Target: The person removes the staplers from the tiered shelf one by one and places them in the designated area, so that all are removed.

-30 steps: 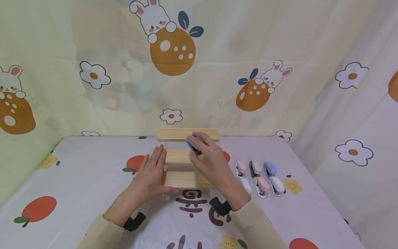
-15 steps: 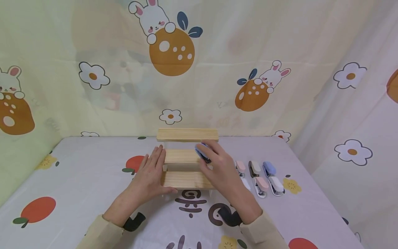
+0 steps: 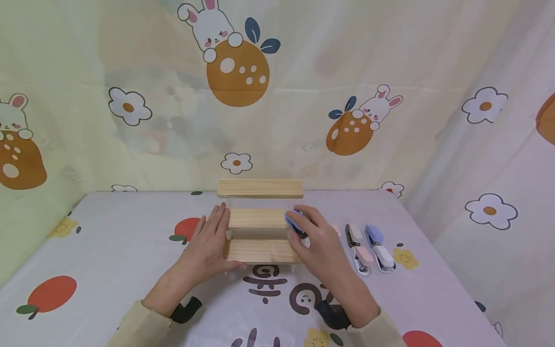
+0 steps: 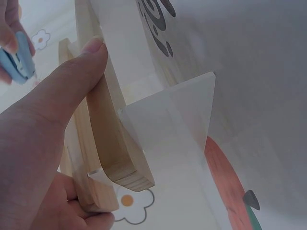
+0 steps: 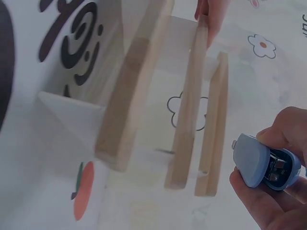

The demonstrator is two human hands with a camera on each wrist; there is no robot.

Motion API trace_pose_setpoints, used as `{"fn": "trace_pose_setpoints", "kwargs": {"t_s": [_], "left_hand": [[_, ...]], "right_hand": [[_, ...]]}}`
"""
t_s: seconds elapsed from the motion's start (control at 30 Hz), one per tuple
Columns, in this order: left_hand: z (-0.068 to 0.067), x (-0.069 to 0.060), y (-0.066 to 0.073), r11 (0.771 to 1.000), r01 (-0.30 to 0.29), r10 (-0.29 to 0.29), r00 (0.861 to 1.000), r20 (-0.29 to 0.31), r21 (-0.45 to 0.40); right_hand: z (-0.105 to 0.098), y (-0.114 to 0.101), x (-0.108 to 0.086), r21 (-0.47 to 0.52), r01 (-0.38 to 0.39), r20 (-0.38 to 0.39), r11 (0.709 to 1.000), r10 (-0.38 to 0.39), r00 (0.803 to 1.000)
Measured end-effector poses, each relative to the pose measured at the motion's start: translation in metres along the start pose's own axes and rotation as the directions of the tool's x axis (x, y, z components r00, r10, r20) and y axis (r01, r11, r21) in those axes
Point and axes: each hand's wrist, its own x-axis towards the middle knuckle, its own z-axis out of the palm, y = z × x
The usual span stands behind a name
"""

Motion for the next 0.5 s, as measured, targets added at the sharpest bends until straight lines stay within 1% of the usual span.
{"fn": "trace_pose_setpoints", "kwargs": {"t_s": [0.1, 0.27, 0.4, 0.5], "left_hand": [[0.0, -0.001, 0.0, 1.0, -0.004, 0.004, 1.0, -0.006, -0.003], [0.0, -0.001, 0.0, 1.0, 0.001, -0.001, 1.0, -0.001, -0.022], [0.0, -0.001, 0.0, 1.0, 0.007, -0.007, 1.0, 0.002, -0.027], [0.0, -0.001, 0.001, 1.0, 0.006, -0.006, 1.0, -0.003, -0.027]], "right_hand": [[-0.003, 0.002, -0.007, -0.01, -0.025, 0.011, 1.0, 0.025, 1.0], [-0.007, 0.004, -0.015, 0.004, -0.051, 0.018, 0.999, 0.051, 0.999], [-0.013, 0.007, -0.02, 0.009, -0.054, -0.002, 0.998, 0.054, 0.999], [-0.016, 0.01, -0.026, -0.008, -0.072, -0.008, 0.997, 0.072, 0.997]]}}
